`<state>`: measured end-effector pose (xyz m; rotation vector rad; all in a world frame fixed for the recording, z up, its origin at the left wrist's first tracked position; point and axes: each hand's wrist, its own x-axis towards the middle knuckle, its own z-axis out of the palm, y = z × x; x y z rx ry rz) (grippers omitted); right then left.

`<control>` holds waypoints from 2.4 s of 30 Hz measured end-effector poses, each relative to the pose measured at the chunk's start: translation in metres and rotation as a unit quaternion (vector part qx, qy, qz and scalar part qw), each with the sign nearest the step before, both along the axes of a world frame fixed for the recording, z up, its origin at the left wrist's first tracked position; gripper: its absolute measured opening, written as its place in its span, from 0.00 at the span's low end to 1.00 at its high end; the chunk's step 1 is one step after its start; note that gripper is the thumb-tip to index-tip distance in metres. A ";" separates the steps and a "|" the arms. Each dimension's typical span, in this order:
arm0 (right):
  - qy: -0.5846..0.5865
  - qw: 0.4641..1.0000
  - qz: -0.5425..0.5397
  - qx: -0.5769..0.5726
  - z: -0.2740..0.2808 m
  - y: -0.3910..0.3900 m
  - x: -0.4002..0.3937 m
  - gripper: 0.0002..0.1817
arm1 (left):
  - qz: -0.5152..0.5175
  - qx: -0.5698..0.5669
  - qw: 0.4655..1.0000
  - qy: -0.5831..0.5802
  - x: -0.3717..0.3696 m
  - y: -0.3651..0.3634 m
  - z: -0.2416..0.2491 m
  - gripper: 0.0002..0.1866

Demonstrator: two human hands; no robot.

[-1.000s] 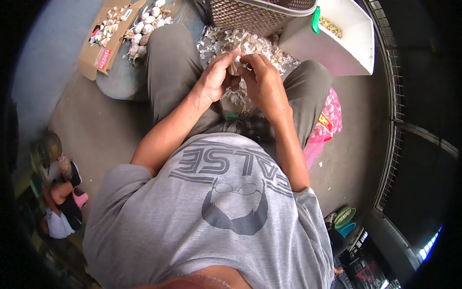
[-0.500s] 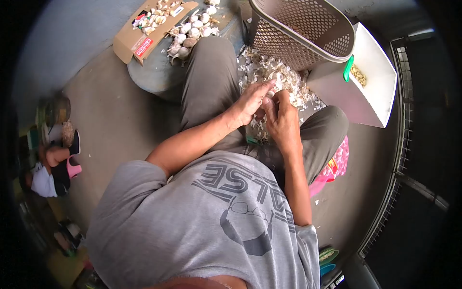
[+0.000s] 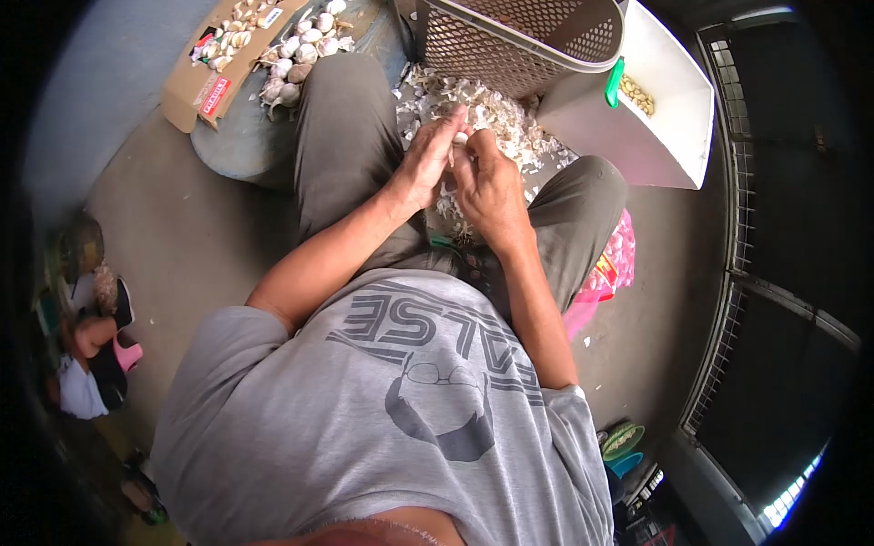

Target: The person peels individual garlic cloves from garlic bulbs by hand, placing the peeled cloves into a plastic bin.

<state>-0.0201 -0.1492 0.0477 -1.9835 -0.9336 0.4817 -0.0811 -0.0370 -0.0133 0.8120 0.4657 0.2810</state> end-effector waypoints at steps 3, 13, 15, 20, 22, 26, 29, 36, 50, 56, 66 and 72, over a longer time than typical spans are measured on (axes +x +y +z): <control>-0.012 1.000 0.007 0.012 -0.003 0.000 -0.004 0.10 | 0.025 -0.031 0.999 0.030 0.000 -0.003 0.004 0.27; 0.007 0.994 -0.068 0.084 -0.033 0.002 -0.006 0.13 | 0.100 0.302 0.946 0.058 0.007 -0.015 -0.004 0.33; -0.013 0.994 -0.065 0.092 -0.040 0.002 -0.004 0.14 | 0.086 0.329 0.937 0.079 0.007 -0.015 -0.002 0.33; 0.081 0.986 -0.111 0.095 -0.064 0.001 0.001 0.16 | 0.101 0.348 0.928 0.082 0.009 -0.024 -0.003 0.31; 0.096 0.981 -0.129 0.112 -0.075 0.002 0.003 0.17 | 0.087 0.328 0.937 0.075 0.006 -0.023 0.004 0.29; 0.138 0.972 -0.152 0.112 -0.082 0.000 0.001 0.16 | 0.099 0.269 0.954 0.088 0.012 -0.023 -0.017 0.29; 0.128 0.976 -0.136 0.110 -0.065 -0.001 -0.002 0.16 | 0.091 0.146 0.983 0.068 0.013 -0.016 -0.022 0.29; 0.068 0.993 -0.044 0.089 -0.049 -0.007 0.002 0.17 | 0.015 -0.031 0.998 0.058 0.008 -0.007 -0.022 0.26; 0.458 0.857 -0.080 0.222 -0.053 -0.018 0.009 0.21 | 0.049 -0.013 0.996 0.067 0.011 -0.008 0.002 0.14; 0.472 0.846 -0.106 0.226 -0.060 -0.024 0.020 0.13 | 0.009 -0.013 0.999 0.041 0.008 -0.004 -0.001 0.15; 0.501 0.802 -0.100 0.308 -0.069 -0.025 0.031 0.11 | -0.041 0.145 0.986 0.072 0.009 -0.009 0.007 0.11; 0.441 0.851 -0.106 0.265 -0.059 -0.025 0.030 0.20 | -0.069 0.117 0.990 0.040 0.011 -0.008 -0.001 0.11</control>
